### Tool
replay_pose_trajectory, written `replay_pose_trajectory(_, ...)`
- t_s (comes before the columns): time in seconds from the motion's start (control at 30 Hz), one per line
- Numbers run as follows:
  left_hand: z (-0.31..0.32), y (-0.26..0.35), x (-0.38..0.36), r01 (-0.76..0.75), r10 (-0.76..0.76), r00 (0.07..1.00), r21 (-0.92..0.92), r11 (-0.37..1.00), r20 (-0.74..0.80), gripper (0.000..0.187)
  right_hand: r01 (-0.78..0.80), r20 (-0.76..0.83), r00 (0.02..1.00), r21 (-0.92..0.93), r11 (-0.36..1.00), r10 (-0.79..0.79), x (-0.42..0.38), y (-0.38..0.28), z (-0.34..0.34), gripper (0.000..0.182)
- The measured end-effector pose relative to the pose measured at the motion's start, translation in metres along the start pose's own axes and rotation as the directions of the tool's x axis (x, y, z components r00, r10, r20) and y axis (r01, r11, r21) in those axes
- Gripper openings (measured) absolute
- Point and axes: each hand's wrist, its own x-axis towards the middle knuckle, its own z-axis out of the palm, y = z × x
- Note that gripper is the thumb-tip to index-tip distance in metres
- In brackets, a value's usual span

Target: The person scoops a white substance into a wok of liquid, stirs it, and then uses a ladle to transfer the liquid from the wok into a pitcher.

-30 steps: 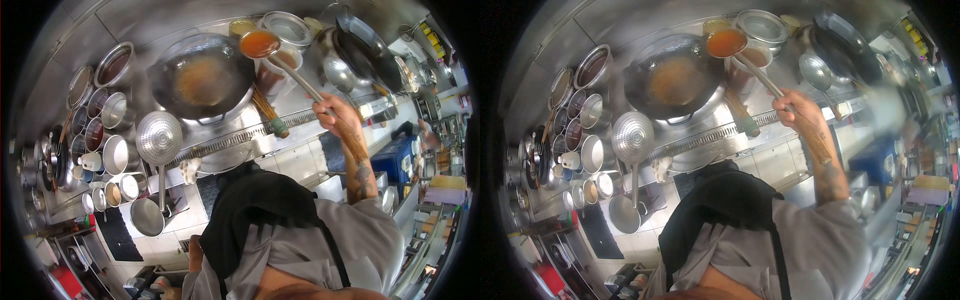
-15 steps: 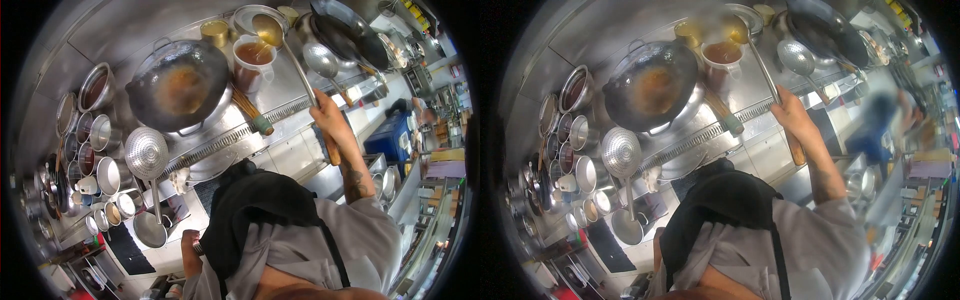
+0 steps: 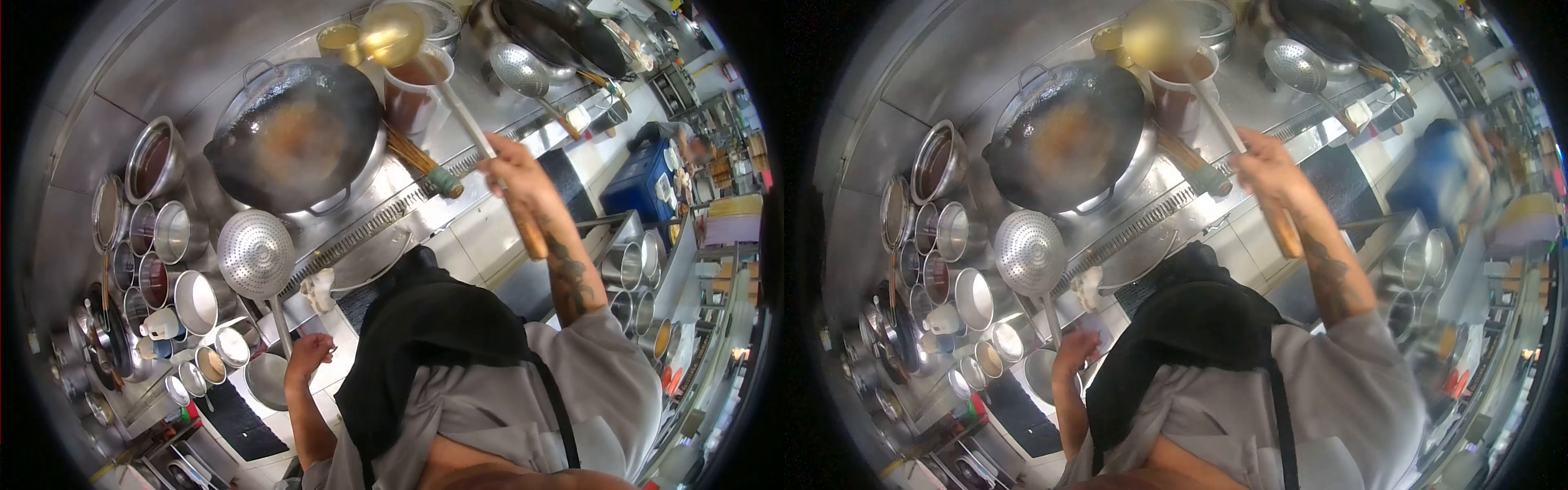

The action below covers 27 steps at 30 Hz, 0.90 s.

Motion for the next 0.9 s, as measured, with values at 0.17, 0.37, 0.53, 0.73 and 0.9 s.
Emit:
replay_pose_trajectory(0.17,0.0,0.068,-0.001,-0.166,0.17,0.985,-0.101,0.981,0.035,0.022,0.357,0.254,0.933,-0.73,0.583,-0.253,0.042,0.089,0.083,0.054)
replay_pose_trajectory(0.37,0.029,0.116,0.01,-0.312,0.306,0.938,0.014,0.95,0.161,0.023,0.418,0.346,0.908,-0.767,0.487,-0.235,0.056,0.12,0.154,0.039)
replay_pose_trajectory(0.53,0.067,0.14,0.053,-0.395,0.328,0.807,0.035,0.918,0.491,0.029,0.304,0.157,0.945,-0.746,0.592,-0.289,-0.008,0.107,0.081,0.033)
replay_pose_trajectory(0.73,0.165,0.173,0.069,-0.463,0.18,0.649,0.196,0.864,0.739,0.034,-0.514,-0.706,0.705,-0.44,0.736,0.07,-0.283,0.185,-0.119,0.038)
replay_pose_trajectory(0.9,0.253,0.158,0.062,-0.52,0.026,0.556,0.323,0.79,0.831,0.036,-0.757,-0.943,-0.332,0.262,0.598,-0.007,-0.637,0.262,-0.178,0.052)
